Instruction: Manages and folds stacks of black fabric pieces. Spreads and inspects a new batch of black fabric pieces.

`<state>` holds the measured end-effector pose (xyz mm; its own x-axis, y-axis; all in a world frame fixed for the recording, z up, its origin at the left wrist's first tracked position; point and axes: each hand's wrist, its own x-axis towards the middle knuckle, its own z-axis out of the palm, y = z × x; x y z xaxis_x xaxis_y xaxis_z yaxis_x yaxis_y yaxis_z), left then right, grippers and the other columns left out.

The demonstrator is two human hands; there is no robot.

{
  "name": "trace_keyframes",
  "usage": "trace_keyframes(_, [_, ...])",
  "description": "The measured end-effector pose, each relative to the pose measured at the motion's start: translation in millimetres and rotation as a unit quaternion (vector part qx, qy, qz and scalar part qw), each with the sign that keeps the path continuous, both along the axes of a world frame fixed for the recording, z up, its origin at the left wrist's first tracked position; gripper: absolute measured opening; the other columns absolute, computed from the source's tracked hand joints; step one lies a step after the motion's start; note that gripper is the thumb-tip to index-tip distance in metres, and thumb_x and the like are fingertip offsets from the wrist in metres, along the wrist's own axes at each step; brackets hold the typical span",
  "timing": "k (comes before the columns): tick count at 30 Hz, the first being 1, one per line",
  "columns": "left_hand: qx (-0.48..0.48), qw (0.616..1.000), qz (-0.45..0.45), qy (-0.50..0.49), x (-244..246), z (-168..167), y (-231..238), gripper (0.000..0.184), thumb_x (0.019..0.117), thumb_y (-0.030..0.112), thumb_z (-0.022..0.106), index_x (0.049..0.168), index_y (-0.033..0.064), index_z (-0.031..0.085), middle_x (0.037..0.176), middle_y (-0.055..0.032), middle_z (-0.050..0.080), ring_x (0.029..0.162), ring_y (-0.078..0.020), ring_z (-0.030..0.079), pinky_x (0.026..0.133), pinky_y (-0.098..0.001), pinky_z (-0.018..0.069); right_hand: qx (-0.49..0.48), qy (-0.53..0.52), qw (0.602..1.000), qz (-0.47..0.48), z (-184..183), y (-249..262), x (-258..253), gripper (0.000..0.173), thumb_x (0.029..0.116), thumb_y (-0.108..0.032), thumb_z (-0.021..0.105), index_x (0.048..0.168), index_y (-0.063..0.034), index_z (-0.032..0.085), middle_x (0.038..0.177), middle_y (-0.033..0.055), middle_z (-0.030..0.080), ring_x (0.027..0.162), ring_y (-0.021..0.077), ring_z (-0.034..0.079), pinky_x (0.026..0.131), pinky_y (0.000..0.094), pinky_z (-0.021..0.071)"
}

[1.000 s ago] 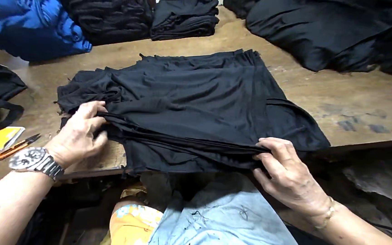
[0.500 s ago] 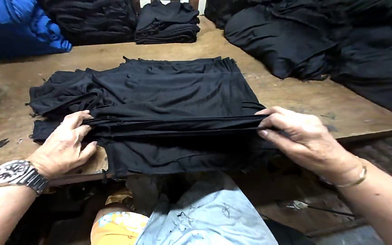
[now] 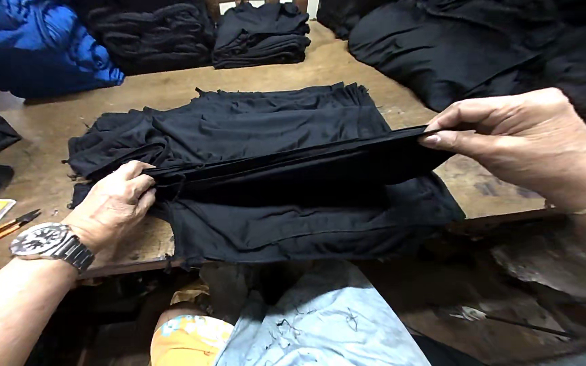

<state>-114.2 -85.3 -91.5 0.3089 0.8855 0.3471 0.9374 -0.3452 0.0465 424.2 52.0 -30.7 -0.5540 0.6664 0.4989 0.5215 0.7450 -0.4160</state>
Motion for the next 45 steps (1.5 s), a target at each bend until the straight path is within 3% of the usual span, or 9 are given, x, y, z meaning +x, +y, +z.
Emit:
trace_keyframes(11, [0.028,0.998,0.035,0.044,6.5,-0.2,9.1,0.017,0.0882,0.009,0.071,0.093,-0.0062,0.066,0.126,-0.0274,0.061,0.113,-0.047,0.062,0.088,-0.0637,0.0526,-0.115,0.089,0.989,0.01,20.4,29.2,0.2,0.003,0.0956,-0.015,0.065,0.096,-0.0153,0.067,0.075,-0.0098,0.068,0.055,-0.0005,0.061,0.048,0.0187,0.0543])
trace_keyframes(18, [0.035,0.999,-0.035,0.014,-6.5,10.0,19.1,0.02,0.0984,0.007,0.052,0.094,-0.0076,0.065,0.116,-0.027,0.064,0.105,-0.0428,0.067,0.088,-0.0584,0.0543,-0.181,0.106,0.978,-0.007,15.0,41.9,-3.4,0.009,0.0957,-0.002,0.061,0.095,-0.0101,0.065,0.081,-0.0043,0.071,0.07,0.008,0.073,0.065,0.0322,0.0661])
trace_keyframes(22, [0.024,1.0,-0.001,0.0,-8.3,26.7,28.3,0.018,0.1004,0.003,0.051,0.106,-0.0111,0.061,0.097,-0.0293,0.064,0.084,-0.0472,0.067,0.076,-0.0655,0.0526,-0.201,0.07,0.976,-0.045,4.7,54.5,-15.3,0.019,0.0947,0.01,0.056,0.11,-0.0007,0.052,0.096,0.0118,0.065,0.077,0.0215,0.072,0.063,0.0467,0.0654])
trace_keyframes(25, [0.05,0.997,0.051,-0.029,0.7,64.3,39.0,0.025,0.1022,0.006,0.048,0.122,-0.009,0.05,0.094,-0.0348,0.063,0.076,-0.0527,0.065,0.068,-0.0705,0.0509,-0.074,0.063,0.993,-0.068,22.6,69.4,-17.1,0.009,0.097,-0.001,0.055,0.105,-0.0032,0.057,0.092,0.0022,0.062,0.074,0.0061,0.066,0.063,0.0326,0.0629])
trace_keyframes(27, [0.078,0.993,0.077,-0.046,8.1,92.8,42.9,0.023,0.1038,0.007,0.042,0.119,-0.0091,0.049,0.096,-0.0322,0.059,0.078,-0.0422,0.061,0.068,-0.0589,0.0495,0.015,0.052,0.99,-0.128,42.4,69.8,-12.8,0.017,0.1023,-0.013,0.05,0.107,-0.0049,0.064,0.098,-0.0016,0.064,0.083,-0.002,0.063,0.076,0.025,0.0587])
trace_keyframes(30, [0.074,0.996,0.038,-0.035,28.4,112.7,30.0,0.018,0.0989,-0.006,0.042,0.101,-0.0083,0.06,0.115,-0.0269,0.058,0.099,-0.0285,0.061,0.083,-0.0405,0.0531,0.113,-0.011,0.978,-0.175,48.9,52.3,2.4,0.033,0.1066,-0.018,0.041,0.111,-0.0024,0.069,0.11,0.0125,0.07,0.101,0.0134,0.067,0.092,0.0378,0.0543])
trace_keyframes(33, [0.051,0.993,0.087,-0.056,80.6,74.7,-8.1,0.021,0.0988,-0.011,0.046,0.099,-0.01,0.067,0.127,-0.0304,0.056,0.111,-0.0422,0.061,0.096,-0.0558,0.0494,0.202,-0.1,0.972,-0.072,15.1,21.7,13.3,0.022,0.0943,0.003,0.046,0.094,0.0072,0.067,0.115,0.035,0.058,0.108,0.0489,0.057,0.093,0.0593,0.0463])
trace_keyframes(38, [0.04,0.989,0.015,-0.145,99.7,-31.9,-38.9,0.027,0.0941,-0.004,0.043,0.094,-0.0116,0.069,0.121,-0.028,0.063,0.109,-0.0397,0.065,0.096,-0.0539,0.053,0.101,-0.142,0.985,0.009,-73.5,-5.0,62.1,0.02,0.0872,0.004,0.052,0.09,0.0005,0.072,0.117,0.023,0.063,0.111,0.0356,0.063,0.096,0.0468,0.0547])
trace_keyframes(45, [0.05,0.976,0.097,-0.186,111.4,-24.0,-38.7,0.031,0.0992,0.011,0.048,0.106,-0.0106,0.068,0.127,-0.0277,0.06,0.107,-0.0341,0.066,0.094,-0.0499,0.054,0.069,-0.147,0.987,0.016,-85.3,-30.3,73.4,0.051,0.0746,-0.045,0.079,0.101,-0.0021,0.07,0.137,0.0258,0.054,0.13,0.0347,0.054,0.105,0.0432,0.0494])
